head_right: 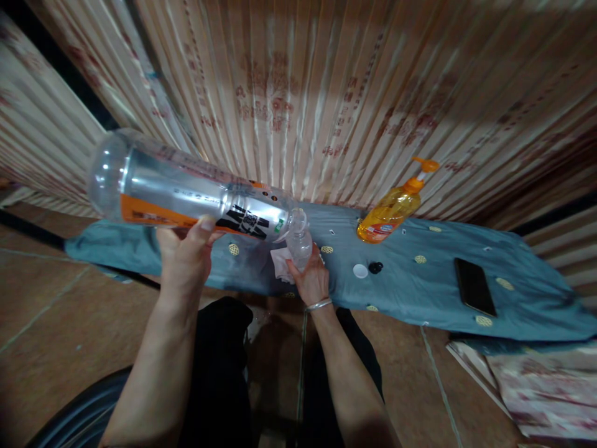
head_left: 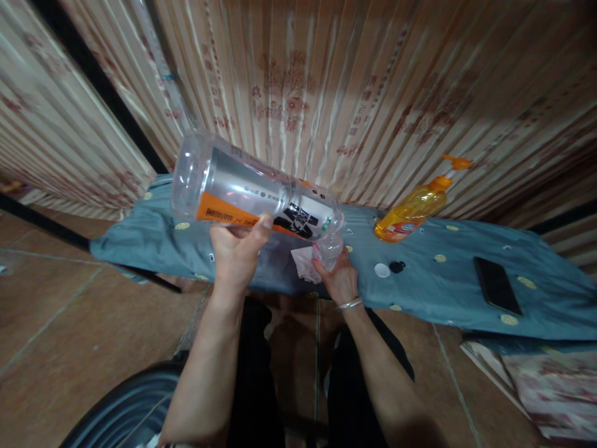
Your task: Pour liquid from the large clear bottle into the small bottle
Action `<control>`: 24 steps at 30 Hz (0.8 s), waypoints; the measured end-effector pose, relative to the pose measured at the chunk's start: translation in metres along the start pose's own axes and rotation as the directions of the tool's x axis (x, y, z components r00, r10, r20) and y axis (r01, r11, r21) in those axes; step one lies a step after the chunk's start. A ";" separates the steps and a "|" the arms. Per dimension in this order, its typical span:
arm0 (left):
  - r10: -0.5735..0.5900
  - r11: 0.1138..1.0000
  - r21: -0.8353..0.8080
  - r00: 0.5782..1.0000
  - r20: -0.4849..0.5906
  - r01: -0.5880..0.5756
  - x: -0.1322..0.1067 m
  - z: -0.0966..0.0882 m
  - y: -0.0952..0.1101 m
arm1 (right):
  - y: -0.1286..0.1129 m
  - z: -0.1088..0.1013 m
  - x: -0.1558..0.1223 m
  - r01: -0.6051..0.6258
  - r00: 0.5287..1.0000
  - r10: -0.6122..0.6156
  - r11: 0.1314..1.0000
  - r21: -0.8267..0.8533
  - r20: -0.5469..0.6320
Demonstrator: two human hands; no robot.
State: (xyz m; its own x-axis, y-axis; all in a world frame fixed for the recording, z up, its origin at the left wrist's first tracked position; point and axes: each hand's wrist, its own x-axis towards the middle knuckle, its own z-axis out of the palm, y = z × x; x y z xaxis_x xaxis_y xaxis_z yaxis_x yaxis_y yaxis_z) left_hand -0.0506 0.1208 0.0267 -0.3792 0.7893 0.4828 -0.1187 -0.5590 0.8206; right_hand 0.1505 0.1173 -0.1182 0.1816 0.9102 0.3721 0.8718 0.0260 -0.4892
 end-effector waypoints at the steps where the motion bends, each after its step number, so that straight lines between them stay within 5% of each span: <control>1: 0.004 1.000 -0.004 1.000 -0.008 -0.004 0.000 0.000 0.000 | 0.000 0.000 0.000 -0.006 1.000 0.006 1.000 0.003 0.000; 24: 0.103 0.993 0.047 0.994 0.023 -0.104 0.005 0.003 0.001 | 0.003 0.002 0.000 0.018 1.000 -0.019 0.999 0.034 0.006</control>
State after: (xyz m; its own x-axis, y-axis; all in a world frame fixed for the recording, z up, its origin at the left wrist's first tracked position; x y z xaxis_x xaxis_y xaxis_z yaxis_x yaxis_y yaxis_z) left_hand -0.0502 0.1250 0.0309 -0.3686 0.7329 0.5719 -0.0350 -0.6257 0.7793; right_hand 0.1521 0.1183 -0.1214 0.1626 0.9121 0.3763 0.8588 0.0570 -0.5092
